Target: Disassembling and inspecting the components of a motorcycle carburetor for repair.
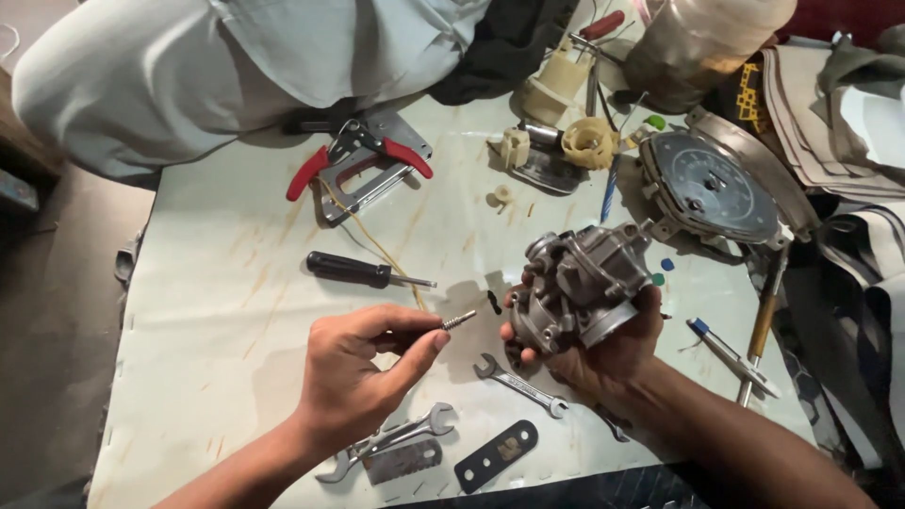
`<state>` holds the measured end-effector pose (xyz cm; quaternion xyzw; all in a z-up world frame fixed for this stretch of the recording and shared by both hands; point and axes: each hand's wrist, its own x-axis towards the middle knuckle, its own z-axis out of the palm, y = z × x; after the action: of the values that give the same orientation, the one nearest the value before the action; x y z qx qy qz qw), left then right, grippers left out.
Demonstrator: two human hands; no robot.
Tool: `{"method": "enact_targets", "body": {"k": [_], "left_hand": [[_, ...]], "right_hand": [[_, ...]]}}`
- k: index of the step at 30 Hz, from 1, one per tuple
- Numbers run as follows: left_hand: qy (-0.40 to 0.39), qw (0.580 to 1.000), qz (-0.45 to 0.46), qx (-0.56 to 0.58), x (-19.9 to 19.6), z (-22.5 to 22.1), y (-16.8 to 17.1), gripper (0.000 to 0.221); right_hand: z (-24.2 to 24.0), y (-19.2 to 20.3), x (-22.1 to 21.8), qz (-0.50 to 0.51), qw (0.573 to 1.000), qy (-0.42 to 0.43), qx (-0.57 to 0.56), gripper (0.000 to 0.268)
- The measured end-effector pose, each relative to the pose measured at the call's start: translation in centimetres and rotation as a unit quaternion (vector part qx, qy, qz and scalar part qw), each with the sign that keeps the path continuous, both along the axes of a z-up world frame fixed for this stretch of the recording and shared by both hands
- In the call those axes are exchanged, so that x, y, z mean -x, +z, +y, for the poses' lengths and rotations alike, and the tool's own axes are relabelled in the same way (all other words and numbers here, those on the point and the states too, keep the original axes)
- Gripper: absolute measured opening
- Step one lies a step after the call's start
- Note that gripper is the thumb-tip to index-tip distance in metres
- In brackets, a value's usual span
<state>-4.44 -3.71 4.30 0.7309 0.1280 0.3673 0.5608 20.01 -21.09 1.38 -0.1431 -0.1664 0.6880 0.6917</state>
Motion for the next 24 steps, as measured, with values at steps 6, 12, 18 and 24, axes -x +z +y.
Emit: {"method": "enact_targets", "body": {"k": [6,12,18,24], "left_hand": [[-0.002,1.0,-0.001,-0.002,-0.1,0.1,-0.3,0.01],[-0.009,1.0,-0.007,-0.002,0.0,0.2,-0.1,0.009],[-0.005,1.0,-0.01,-0.015,-0.1,0.3,-0.1,0.012],[-0.002,1.0,0.017,-0.017,-0.4,0.5,0.0,0.021]], "right_hand": [[0.1,0.1,0.1,0.024,0.999,-0.02,0.012,0.115],[0.1,0.1,0.0,0.026,1.0,-0.004,0.004,0.113],[-0.4,-0.7,-1.2,0.011,0.999,0.037,-0.01,0.112],[0.6,0.4,-0.4,-0.147,0.986,-0.021,-0.071,0.103]]}}
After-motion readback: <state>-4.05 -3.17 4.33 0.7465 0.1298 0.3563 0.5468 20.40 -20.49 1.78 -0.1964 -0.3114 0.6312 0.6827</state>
